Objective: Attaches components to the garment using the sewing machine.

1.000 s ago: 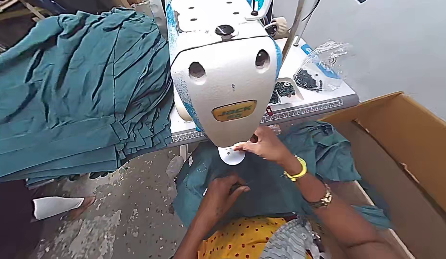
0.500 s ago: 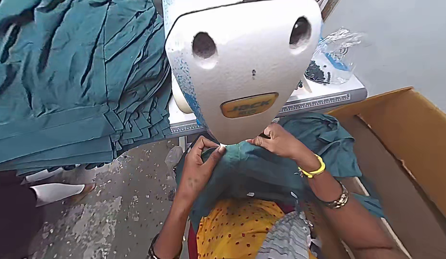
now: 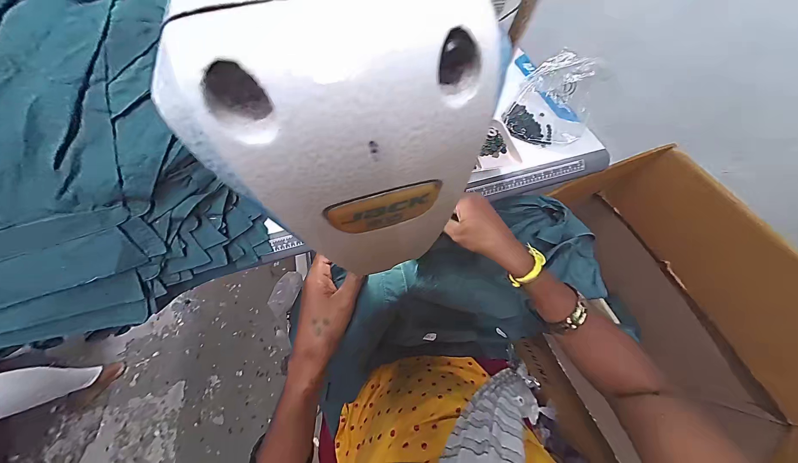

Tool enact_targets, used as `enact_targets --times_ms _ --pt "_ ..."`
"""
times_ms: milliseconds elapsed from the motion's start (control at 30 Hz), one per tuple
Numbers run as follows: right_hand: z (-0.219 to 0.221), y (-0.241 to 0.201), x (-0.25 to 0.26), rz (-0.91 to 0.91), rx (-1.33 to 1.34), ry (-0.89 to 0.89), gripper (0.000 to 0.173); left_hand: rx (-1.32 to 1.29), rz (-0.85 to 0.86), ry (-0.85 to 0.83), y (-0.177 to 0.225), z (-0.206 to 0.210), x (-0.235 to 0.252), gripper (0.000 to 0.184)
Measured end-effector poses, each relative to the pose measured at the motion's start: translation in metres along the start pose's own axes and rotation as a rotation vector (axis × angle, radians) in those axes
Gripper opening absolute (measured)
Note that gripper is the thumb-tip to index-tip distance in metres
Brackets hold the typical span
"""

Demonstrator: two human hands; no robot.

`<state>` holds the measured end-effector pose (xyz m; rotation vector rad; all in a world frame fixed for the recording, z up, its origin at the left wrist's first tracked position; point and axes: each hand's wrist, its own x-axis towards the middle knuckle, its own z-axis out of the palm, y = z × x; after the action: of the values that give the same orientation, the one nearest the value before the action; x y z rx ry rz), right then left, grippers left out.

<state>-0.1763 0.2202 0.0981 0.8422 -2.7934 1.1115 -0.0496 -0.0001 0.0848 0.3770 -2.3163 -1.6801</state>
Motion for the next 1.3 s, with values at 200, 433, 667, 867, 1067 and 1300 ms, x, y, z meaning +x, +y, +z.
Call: enact_targets --times_ms 200,433,667,867,1067,1300 --pt "-0.007 0.046 0.019 -0.139 -0.389 0.263 0.018 -0.016 -0.017 0.017 0.002 0.001 -0.001 0.02" --pt "0.004 0.055 0.029 -0.256 -0.427 0.244 0.016 -0.021 -0.01 0.034 -0.002 0.004 -0.003 0.023" --pt "-0.01 0.051 0.01 -0.183 -0.167 0.34 0.014 -0.132 0.011 0.062 -0.008 0.009 -0.002 0.024" --pt "-0.026 0.018 0.001 0.032 0.177 0.196 0.013 0.014 0.005 0.103 -0.006 0.011 -0.006 0.015" --pt "0.012 -0.025 -0.014 -0.833 -0.329 0.385 0.025 0.136 0.767 -0.264 0.009 -0.007 -0.055 0.039" --pt "0.013 -0.036 -0.015 -0.617 0.173 -0.097 0.029 -0.14 0.404 -0.187 0.001 -0.045 -0.041 0.016"
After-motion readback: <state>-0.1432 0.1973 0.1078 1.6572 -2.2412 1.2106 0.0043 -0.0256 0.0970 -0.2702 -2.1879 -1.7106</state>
